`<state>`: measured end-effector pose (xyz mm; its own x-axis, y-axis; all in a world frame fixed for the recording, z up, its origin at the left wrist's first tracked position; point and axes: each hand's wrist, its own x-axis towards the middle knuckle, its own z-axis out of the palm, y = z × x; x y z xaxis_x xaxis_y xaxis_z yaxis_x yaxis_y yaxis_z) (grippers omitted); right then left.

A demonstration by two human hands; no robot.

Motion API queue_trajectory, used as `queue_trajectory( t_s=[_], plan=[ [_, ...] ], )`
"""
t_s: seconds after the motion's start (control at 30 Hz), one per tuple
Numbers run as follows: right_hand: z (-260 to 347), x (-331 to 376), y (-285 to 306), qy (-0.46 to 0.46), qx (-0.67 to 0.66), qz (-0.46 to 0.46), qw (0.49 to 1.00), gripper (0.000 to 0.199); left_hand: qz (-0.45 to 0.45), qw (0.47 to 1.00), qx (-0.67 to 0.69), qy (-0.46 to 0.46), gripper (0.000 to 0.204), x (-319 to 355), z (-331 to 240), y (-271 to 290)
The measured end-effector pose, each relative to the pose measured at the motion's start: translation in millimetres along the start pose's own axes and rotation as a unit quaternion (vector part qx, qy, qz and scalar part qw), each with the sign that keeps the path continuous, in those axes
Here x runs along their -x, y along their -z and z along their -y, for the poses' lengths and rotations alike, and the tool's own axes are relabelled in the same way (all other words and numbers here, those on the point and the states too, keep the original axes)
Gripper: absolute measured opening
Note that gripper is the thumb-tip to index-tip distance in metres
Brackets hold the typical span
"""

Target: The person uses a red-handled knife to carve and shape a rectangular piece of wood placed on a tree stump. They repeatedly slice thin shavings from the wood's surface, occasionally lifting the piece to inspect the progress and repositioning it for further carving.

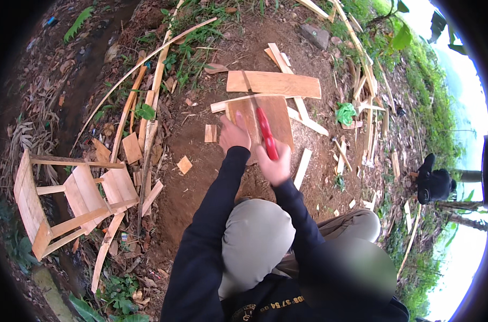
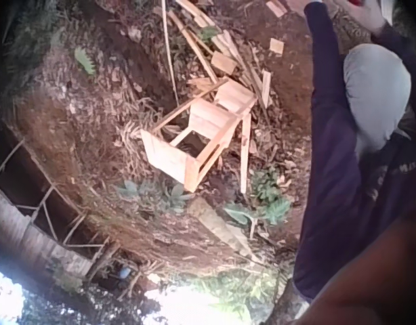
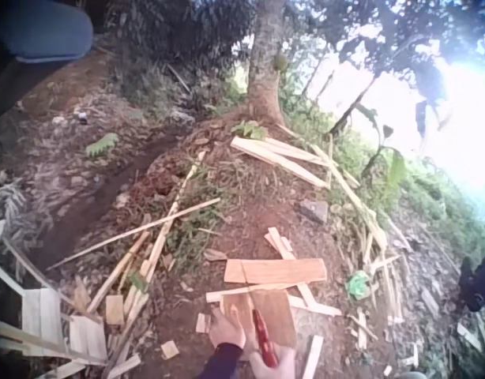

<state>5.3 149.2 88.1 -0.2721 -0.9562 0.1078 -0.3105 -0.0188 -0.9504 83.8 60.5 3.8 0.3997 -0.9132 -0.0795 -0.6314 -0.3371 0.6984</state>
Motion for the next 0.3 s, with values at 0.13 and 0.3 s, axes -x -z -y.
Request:
queue_trajectory(
  t_s=[0.13,0.3],
  plan=[
    [18,2,5,-0.045,-0.05,0.01,0.998,0.023,-0.024,0.999,-0.001,0.028,0.049,-9,9,-5],
    [19,8,19,-0.063,-0.021,0.021,0.998,0.022,-0.004,0.999,-0.015,0.028,0.057,-10,3,-3]
  ],
)
